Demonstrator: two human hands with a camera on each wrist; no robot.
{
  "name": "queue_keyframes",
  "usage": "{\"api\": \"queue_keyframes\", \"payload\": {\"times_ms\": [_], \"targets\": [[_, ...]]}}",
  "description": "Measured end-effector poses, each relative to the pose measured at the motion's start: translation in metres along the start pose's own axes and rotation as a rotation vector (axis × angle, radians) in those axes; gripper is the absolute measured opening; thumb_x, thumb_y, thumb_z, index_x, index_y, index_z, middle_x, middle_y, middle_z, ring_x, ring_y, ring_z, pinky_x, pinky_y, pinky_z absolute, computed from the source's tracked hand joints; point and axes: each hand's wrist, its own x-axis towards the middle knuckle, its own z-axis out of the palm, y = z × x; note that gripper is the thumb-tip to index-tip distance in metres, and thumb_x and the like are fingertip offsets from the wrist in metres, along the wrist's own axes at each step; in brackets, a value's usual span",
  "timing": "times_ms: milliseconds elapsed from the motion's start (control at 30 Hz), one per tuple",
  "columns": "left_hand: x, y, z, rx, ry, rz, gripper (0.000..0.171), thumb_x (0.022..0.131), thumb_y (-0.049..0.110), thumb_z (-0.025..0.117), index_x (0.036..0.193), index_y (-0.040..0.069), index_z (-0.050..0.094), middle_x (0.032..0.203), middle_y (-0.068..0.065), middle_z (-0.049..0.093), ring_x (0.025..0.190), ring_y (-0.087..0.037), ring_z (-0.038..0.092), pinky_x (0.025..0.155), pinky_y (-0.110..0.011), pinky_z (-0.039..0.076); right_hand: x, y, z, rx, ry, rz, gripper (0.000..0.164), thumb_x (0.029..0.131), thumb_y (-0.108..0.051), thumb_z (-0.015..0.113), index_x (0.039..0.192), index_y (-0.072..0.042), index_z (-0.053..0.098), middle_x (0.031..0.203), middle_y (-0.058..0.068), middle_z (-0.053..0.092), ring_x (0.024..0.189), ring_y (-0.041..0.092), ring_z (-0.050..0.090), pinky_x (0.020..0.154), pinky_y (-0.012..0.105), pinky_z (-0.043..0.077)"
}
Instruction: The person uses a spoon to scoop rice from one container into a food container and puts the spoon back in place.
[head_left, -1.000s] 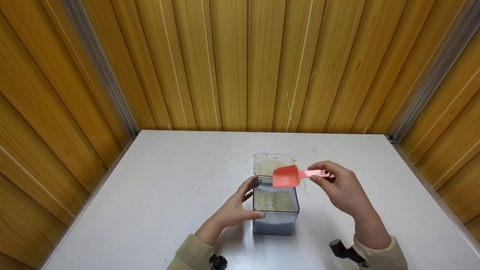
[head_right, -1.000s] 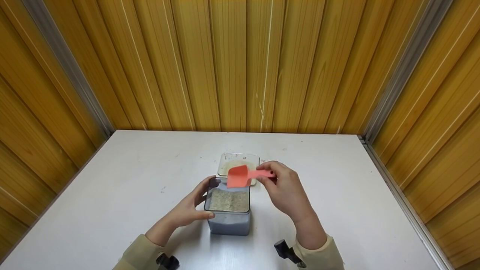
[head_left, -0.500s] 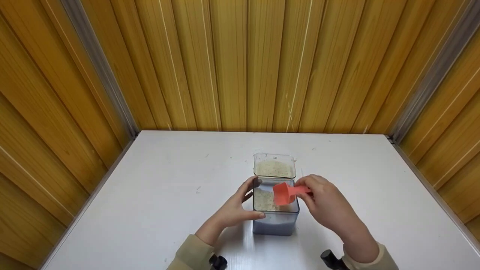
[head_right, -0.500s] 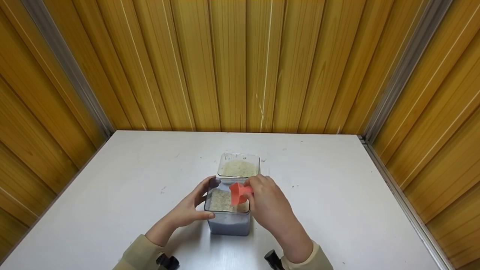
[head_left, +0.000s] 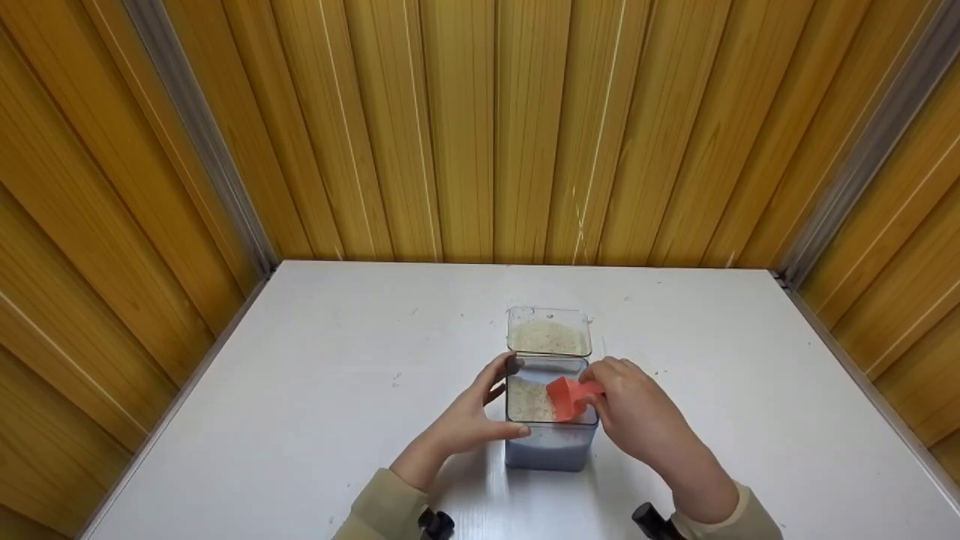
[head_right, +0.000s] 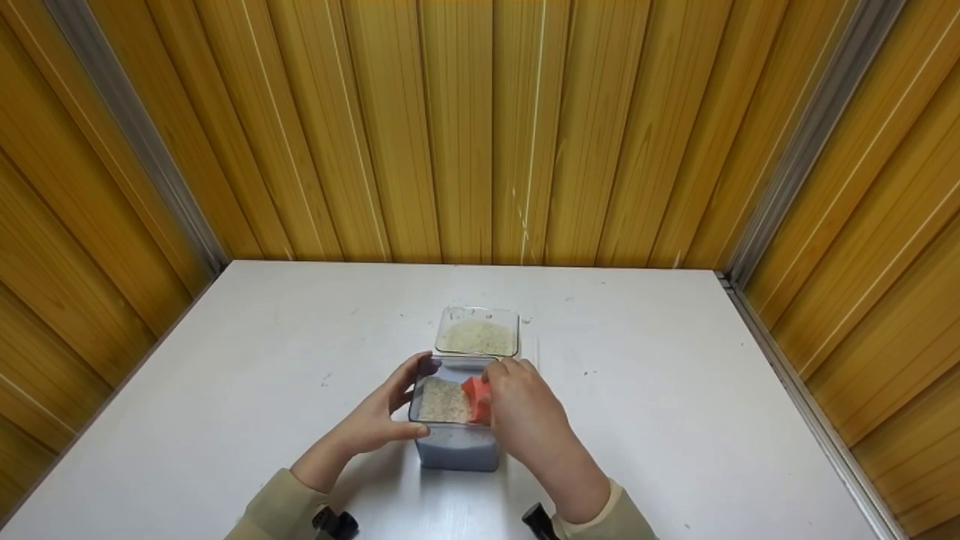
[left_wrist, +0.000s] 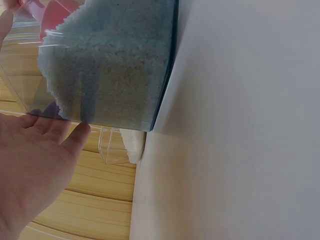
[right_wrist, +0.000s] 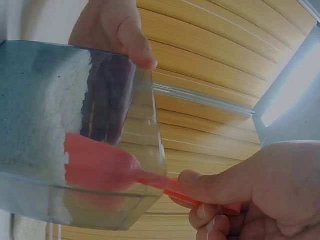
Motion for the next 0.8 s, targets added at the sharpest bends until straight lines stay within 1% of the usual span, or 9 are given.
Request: {"api": "queue_keyframes", "payload": {"times_ms": [167,300,400,667,800], "targets": [[0.000,0.000,0.000,0.001,-0.006,0.001,0.104,0.084,0.021,0.086,0.164,0.014,0.020,0.167,-0.007,0.034,0.157,-0.026,0.029,0.132,-0.040,0.029,0.004,0.008,0.003,0.084,-0.041,0.045,0.011,0.087,0.000,0.078,0.094,-0.006,0.071,0.092,0.004,0.070,0.083,0.014,0.058,0.071,0.031,0.058],[-0.001,0.001,0.000,0.008,-0.009,-0.010,0.105,0.084,0.024,0.085,0.165,0.014,0.018,0.167,-0.007,0.033,0.158,-0.025,0.028,0.132,-0.040,0.029,0.008,0.015,0.004,0.167,-0.063,0.054,0.008,0.090,0.002,0.074,0.094,-0.006,0.073,0.091,0.003,0.069,0.075,0.011,0.052,0.065,0.023,0.049],[-0.001,0.001,0.000,0.007,-0.009,-0.010,0.106,0.084,0.024,0.086,0.165,0.015,0.018,0.167,-0.007,0.033,0.158,-0.025,0.028,0.132,-0.039,0.029,0.010,0.021,0.005,0.213,-0.083,0.049,0.006,0.091,-0.001,0.074,0.095,-0.006,0.073,0.089,0.003,0.068,0.072,0.010,0.050,0.062,0.019,0.045],[-0.001,0.000,0.000,0.002,-0.006,0.002,0.105,0.084,0.022,0.086,0.165,0.015,0.019,0.166,-0.007,0.034,0.157,-0.025,0.030,0.132,-0.038,0.030,0.016,0.037,0.009,0.366,-0.163,0.073,0.005,0.094,-0.007,0.073,0.099,-0.006,0.072,0.086,0.002,0.065,0.068,0.008,0.049,0.058,0.018,0.043],[0.000,0.000,-0.001,0.003,-0.008,0.004,0.105,0.084,0.021,0.086,0.165,0.014,0.019,0.167,-0.008,0.034,0.157,-0.025,0.030,0.132,-0.038,0.030,0.017,0.043,0.012,0.413,-0.188,0.090,0.006,0.095,-0.008,0.072,0.100,-0.005,0.072,0.084,0.003,0.064,0.068,0.009,0.048,0.056,0.018,0.042]]}}
